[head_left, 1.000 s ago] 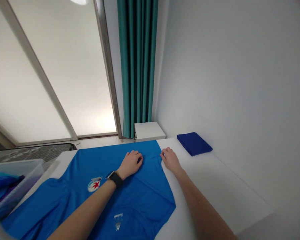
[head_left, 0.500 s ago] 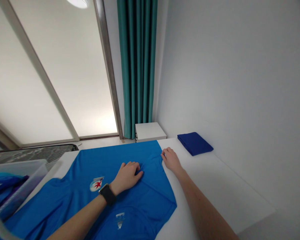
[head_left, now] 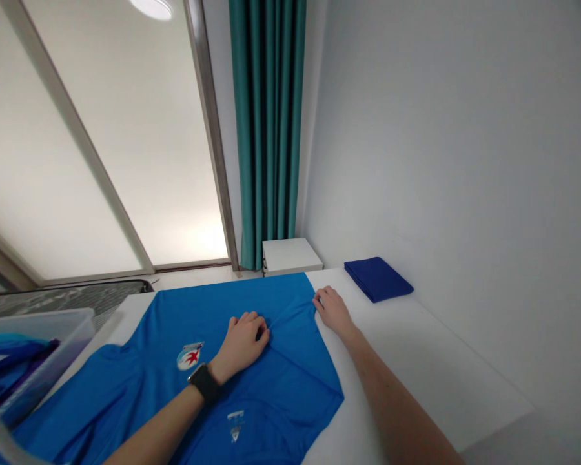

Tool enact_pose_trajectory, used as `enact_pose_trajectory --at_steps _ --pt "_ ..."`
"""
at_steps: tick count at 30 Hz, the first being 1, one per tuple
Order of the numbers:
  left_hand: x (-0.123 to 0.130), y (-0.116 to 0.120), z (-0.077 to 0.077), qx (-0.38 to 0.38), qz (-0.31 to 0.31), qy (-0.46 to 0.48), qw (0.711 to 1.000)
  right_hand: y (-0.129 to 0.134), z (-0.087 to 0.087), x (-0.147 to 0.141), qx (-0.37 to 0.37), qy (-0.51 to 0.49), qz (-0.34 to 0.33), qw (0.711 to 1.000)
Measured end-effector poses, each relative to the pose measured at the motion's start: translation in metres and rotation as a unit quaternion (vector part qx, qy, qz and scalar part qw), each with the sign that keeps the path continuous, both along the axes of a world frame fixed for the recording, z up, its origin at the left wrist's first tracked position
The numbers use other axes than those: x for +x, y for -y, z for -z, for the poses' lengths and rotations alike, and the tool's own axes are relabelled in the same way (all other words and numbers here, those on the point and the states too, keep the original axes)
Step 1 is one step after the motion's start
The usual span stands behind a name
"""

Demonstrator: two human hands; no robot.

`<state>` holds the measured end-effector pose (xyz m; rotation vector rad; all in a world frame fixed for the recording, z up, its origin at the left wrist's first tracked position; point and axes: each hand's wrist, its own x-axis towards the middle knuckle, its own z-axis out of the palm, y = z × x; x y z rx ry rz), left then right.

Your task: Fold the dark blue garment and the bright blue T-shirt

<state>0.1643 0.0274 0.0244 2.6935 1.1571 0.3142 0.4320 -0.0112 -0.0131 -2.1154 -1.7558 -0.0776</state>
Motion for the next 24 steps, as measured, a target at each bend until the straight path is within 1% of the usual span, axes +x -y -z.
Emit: enact_pose_trajectory --at_steps 4,6,8,11,14,17,24 --pt "0.000 0.003 0.004 0.031 -0.002 0.004 1.000 0.008 -0.009 -0.009 0.013 -0.008 -0.005 1.000" --pt "0.000 0.004 0.005 0.038 0.001 0.008 0.999 0.016 -0.014 -0.021 0.027 0.001 -0.037 0.999" --pt "0.000 0.004 0.006 0.041 0.003 0.012 0.999 0.028 -0.018 -0.037 0.031 0.022 -0.082 0.996" --pt "-0.001 0.004 0.007 0.044 0.002 0.019 0.999 0.047 -0.017 -0.059 0.003 0.049 -0.122 0.991" --pt "-0.001 0.004 0.007 0.047 0.004 0.027 0.999 0.062 -0.011 -0.070 -0.048 0.053 -0.108 0.992" --pt "-0.001 0.006 0.006 0.051 0.006 0.034 0.998 0.068 -0.008 -0.069 -0.096 0.040 -0.081 0.991" --pt "-0.005 0.009 0.006 0.071 0.029 0.038 0.996 0.067 -0.011 -0.067 -0.119 0.019 -0.074 0.990"
